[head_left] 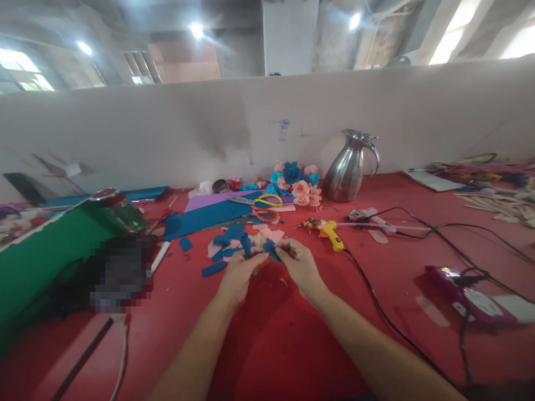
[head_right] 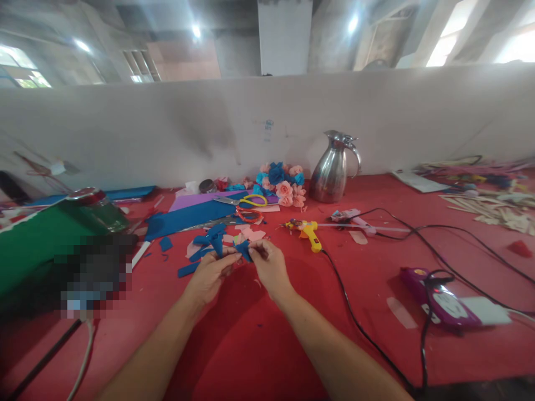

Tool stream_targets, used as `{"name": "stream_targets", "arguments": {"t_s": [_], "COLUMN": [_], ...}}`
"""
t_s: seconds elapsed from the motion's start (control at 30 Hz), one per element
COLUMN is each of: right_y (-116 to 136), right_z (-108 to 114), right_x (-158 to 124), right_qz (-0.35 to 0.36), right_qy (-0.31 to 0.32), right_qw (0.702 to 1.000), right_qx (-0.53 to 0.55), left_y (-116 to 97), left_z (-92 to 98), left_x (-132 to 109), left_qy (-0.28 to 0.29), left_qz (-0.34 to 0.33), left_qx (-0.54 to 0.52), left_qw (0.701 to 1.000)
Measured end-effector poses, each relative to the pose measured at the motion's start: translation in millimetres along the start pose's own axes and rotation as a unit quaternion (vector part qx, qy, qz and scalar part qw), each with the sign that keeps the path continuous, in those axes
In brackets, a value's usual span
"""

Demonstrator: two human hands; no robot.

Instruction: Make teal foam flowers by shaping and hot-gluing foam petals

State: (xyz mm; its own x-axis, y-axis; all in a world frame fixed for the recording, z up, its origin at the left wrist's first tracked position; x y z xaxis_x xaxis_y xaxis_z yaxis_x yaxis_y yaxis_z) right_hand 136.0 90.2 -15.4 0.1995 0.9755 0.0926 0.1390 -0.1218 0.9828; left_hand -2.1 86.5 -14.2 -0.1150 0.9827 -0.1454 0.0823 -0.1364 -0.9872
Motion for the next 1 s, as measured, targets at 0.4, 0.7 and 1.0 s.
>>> {"name": "stream_targets", "arguments": {"t_s": [0.4,0.7,1.0], "right_y": [1.3,4.4,-3.0], "right_z": [-2.3,58.4,14.4], "right_x": [-3.4,5.8,-2.2], "right_qz": [-0.02,-0.056,-0.053], "right_qy": [0.019,-0.276,-0.081], "right_qw": [0.999,0.951,0.995], "right_qx": [-0.04,0.125,0.035], "left_y": [-7.5,-2.2,-12.9], "left_z": [-0.7,9.1,13.8], "left_x": [-1.1,5.6,8.0], "left_qy": [0.001,-0.021,-0.046], "left_qz": [-0.03,0.004,-0.113], "left_qx": [0.023,-0.002,0.145], "left_qw": [0.999,1.0,0.982]}}
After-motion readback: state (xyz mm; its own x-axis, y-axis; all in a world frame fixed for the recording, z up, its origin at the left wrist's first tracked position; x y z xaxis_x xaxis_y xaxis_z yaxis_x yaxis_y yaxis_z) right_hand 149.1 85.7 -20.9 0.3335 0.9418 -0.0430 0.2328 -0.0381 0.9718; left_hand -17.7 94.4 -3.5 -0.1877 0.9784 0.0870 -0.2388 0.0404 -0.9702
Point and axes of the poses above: each hand's wrist, its own x-axis towards the middle knuckle, its own z-axis out of the back of the hand, y = z × x, the point moved 8 cm from there along x, towards the middle knuckle, and after that the axes turned 9 degrees about -y, right-handed, at the moved point
